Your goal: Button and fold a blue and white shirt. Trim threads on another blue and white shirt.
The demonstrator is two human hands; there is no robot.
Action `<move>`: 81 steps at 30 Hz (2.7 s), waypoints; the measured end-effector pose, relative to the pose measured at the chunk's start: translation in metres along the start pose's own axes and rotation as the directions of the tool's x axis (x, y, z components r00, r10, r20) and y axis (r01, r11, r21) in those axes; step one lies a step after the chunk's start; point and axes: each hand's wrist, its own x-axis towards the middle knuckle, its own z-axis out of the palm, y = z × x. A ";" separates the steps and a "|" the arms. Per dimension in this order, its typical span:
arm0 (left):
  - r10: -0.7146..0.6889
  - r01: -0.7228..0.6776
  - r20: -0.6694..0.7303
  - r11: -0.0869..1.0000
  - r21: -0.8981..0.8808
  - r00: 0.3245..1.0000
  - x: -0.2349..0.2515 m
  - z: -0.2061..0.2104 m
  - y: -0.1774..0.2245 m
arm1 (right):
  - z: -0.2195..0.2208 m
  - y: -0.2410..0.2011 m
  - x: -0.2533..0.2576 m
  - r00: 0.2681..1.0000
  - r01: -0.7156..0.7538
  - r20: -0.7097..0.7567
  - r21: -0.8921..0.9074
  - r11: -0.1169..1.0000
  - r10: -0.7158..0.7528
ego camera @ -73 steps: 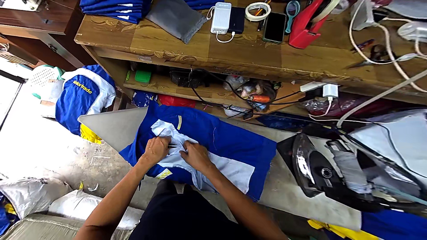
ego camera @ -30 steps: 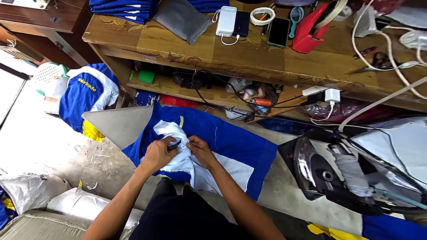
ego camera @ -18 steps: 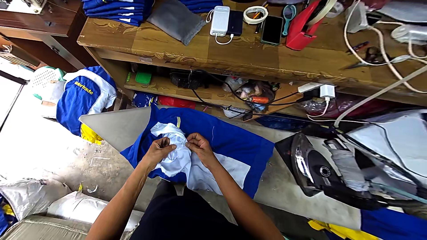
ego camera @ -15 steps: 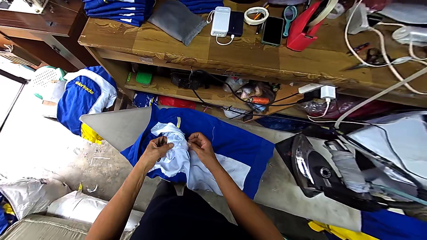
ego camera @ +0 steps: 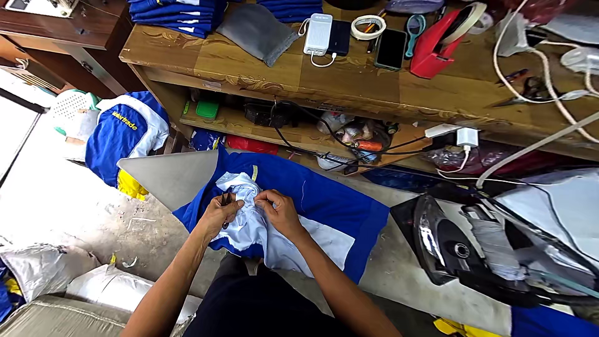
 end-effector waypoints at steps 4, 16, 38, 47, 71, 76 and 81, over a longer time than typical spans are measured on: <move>-0.022 0.023 -0.018 1.000 0.010 1.000 0.001 -0.001 0.000 | -0.009 0.000 0.006 0.996 -0.092 0.023 0.209 0.973 0.089; 0.056 -0.159 0.185 0.779 0.607 0.981 -0.004 0.006 -0.001 | -0.048 0.001 0.049 0.990 -0.138 -0.013 0.044 0.989 0.139; 0.392 0.143 -0.378 0.511 0.848 0.839 -0.030 -0.059 0.045 | -0.154 0.039 0.005 0.940 -0.337 -0.177 -0.365 0.868 0.291; 0.256 0.254 -0.343 0.323 0.912 0.904 -0.010 -0.076 0.055 | -0.136 0.061 -0.174 0.954 -0.270 -0.071 -0.630 0.728 0.293; 0.197 0.580 -0.606 0.175 0.795 0.771 -0.037 -0.090 0.035 | -0.096 0.066 -0.118 0.986 -0.151 -0.042 -0.655 0.741 0.163; 0.230 0.351 -0.549 0.562 0.749 0.804 -0.032 -0.140 0.048 | -0.134 0.068 -0.075 0.985 -0.133 -0.019 -0.716 0.685 0.172; 0.243 0.263 -0.571 0.704 0.660 0.784 -0.020 -0.151 0.065 | -0.204 0.070 0.002 0.942 -0.334 -0.238 -0.727 0.600 0.236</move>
